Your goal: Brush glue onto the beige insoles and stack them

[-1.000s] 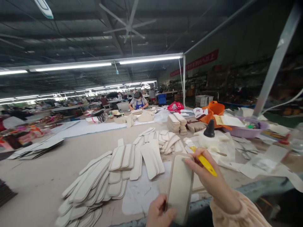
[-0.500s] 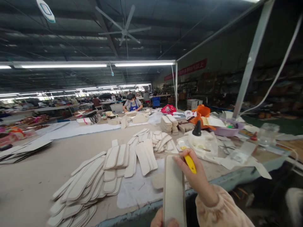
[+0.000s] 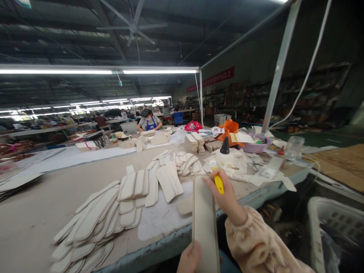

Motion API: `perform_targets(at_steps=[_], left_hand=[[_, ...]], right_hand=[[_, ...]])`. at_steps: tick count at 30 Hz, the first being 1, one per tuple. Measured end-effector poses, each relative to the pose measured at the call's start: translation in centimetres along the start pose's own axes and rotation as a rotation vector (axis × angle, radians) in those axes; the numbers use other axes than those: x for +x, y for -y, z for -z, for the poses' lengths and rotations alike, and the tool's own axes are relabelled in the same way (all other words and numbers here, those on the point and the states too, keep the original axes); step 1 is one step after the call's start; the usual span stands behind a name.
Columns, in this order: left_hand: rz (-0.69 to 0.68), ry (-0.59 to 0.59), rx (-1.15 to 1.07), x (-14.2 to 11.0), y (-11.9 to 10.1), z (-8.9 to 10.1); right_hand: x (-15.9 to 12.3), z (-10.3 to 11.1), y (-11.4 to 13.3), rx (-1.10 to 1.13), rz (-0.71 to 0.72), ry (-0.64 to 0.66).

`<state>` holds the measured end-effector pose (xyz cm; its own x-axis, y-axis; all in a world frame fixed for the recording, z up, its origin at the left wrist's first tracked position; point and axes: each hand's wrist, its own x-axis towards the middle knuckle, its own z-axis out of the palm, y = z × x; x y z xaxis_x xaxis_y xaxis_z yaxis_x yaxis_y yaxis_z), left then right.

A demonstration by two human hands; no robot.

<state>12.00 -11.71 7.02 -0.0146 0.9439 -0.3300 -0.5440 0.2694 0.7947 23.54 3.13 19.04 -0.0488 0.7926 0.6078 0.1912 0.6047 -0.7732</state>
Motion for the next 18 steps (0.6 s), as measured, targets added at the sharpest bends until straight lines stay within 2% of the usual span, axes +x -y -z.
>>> perform_targets(at_steps=[2, 5, 13, 18], left_hand=[[0.121, 0.108, -0.14, -1.3, -1.0, -0.6], [0.175, 0.189, -0.21, -2.6, -1.8, -1.1], [0.106, 0.152, -0.094, -2.8, -0.8, -0.3], [0.128, 0.218, -0.135, -2.6, -0.6, 0.7]], right_hand=[[0.1, 0.1, -0.4, -0.045, 0.017, -0.01], [0.1, 0.2, -1.3, -0.093, 0.011, -0.019], [-0.3, 0.2, -2.1, -0.118, -0.002, -0.045], [-0.3, 0.2, -2.3, -0.125, -0.06, -0.012]])
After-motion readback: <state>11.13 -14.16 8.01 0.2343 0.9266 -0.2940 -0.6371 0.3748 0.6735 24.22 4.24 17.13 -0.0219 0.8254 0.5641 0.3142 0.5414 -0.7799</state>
